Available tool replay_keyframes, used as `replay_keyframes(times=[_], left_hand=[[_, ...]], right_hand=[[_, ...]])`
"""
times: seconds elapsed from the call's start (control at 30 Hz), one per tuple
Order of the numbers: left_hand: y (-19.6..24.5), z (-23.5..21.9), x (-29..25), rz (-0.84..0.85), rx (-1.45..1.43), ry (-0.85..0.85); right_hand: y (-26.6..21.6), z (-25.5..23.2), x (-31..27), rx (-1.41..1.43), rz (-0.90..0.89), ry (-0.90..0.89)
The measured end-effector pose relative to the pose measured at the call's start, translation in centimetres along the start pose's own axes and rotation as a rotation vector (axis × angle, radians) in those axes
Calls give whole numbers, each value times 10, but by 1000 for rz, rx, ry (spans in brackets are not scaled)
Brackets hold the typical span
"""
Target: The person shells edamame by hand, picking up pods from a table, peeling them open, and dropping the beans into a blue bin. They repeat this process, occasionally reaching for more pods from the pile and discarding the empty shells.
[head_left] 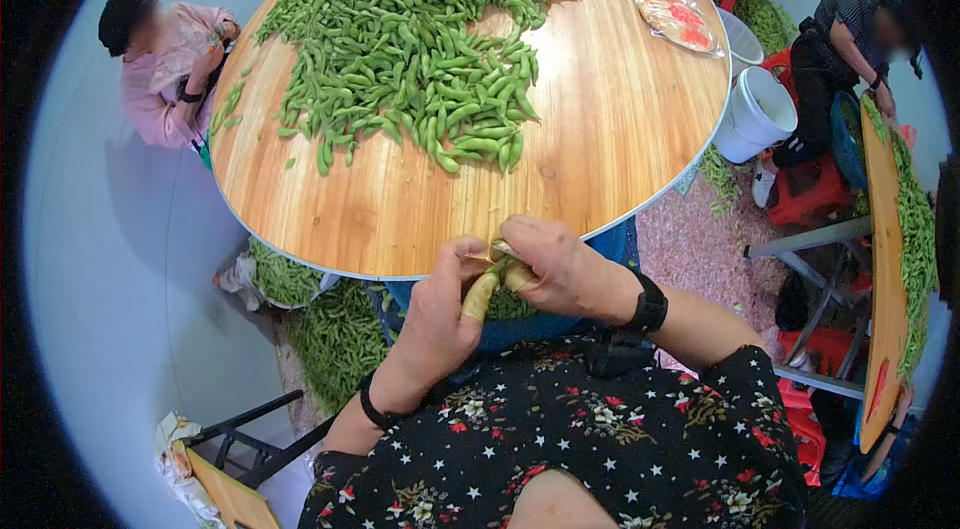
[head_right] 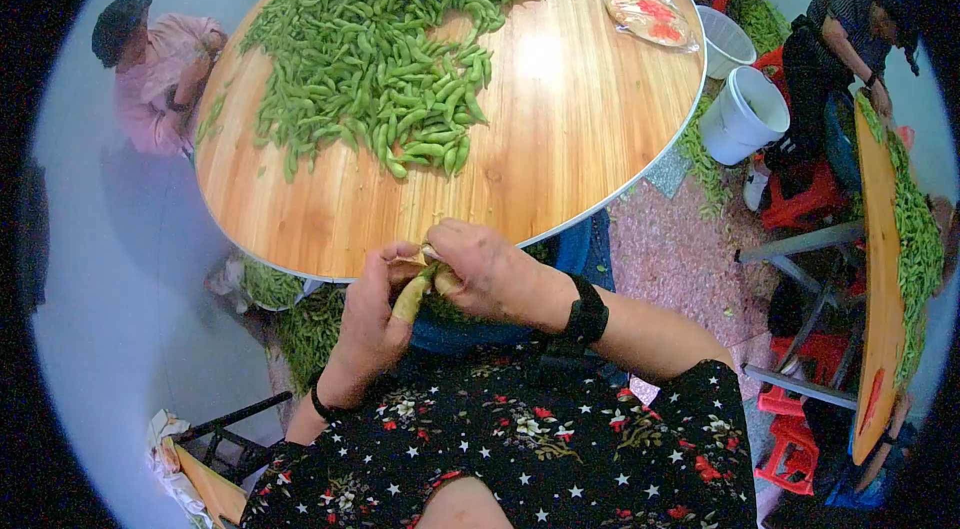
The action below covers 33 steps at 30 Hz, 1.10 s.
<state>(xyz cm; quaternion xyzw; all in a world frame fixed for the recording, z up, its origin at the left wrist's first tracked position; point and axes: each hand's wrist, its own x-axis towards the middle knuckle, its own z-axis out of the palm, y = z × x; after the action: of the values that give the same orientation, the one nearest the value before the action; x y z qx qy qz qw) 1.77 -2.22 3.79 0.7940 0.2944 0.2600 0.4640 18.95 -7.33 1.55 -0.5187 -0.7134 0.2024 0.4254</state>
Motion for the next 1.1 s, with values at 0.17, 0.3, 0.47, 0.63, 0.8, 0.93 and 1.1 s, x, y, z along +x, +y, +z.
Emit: replay_keyframes(times=[0.17,0.3,0.47,0.63,0.8,0.93,1.1], left_hand=[[-4,-9,2,47,218,-128],[-9,-1,4,73,255,-54],[-26,4,9,147,338,22],[-41,3,9,289,455,64],[-19,-2,12,159,452,-43],[-31,2,14,234,435,-32],[-23,-2,18,74,280,-81]], right_hand=[[-4,-6,4,5,7,-33],[4,1,9,-38,28,0],[14,3,15,-130,45,-44],[24,2,15,-51,15,-105],[23,-6,8,52,-33,-97],[18,-8,5,103,43,-62],[13,-7,5,-98,48,109]])
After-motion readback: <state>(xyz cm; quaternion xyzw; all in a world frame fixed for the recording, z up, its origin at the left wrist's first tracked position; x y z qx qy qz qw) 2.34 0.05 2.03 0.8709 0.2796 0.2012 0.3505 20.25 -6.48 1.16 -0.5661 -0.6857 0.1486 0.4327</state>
